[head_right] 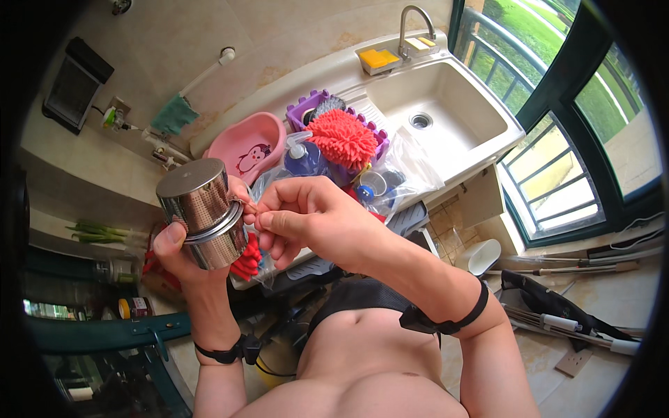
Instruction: Wiping and assembling a stainless steel container or filter near a sink.
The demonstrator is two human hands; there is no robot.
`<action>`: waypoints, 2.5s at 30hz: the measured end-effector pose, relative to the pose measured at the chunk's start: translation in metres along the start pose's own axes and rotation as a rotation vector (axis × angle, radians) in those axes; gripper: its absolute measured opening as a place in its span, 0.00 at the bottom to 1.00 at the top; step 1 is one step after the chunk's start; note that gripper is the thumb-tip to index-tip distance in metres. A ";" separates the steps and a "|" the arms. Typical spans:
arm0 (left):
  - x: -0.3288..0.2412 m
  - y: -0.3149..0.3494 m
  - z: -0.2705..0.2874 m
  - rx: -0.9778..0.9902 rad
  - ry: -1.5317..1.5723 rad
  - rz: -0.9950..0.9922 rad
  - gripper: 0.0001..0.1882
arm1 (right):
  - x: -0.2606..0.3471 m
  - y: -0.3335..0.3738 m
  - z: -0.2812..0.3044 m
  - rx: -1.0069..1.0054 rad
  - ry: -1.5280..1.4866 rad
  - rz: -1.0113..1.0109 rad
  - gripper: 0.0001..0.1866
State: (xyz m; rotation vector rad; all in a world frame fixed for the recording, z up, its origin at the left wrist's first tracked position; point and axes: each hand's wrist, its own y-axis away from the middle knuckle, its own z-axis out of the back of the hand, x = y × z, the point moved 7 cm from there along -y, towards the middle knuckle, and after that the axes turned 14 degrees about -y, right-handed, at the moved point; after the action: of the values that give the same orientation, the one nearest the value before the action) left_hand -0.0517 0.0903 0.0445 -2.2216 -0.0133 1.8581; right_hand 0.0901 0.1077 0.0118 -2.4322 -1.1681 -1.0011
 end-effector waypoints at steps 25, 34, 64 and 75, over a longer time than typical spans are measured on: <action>0.005 -0.007 -0.011 0.082 0.554 -0.023 0.41 | 0.010 0.014 -0.017 -0.086 0.121 0.205 0.10; 0.017 -0.007 -0.004 -0.161 0.554 0.183 0.33 | 0.034 0.019 -0.028 0.015 0.854 0.862 0.08; 0.019 -0.013 -0.004 -0.373 0.581 0.187 0.24 | 0.028 0.008 -0.030 -0.003 1.051 1.131 0.11; 0.017 -0.010 -0.012 -0.319 0.691 0.263 0.32 | 0.030 0.011 -0.031 -0.010 1.031 1.142 0.10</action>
State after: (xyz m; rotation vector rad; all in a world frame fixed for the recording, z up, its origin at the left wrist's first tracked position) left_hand -0.0352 0.1012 0.0316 -3.1054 0.1175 1.1469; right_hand 0.0970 0.1027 0.0559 -1.6015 0.5084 -1.4110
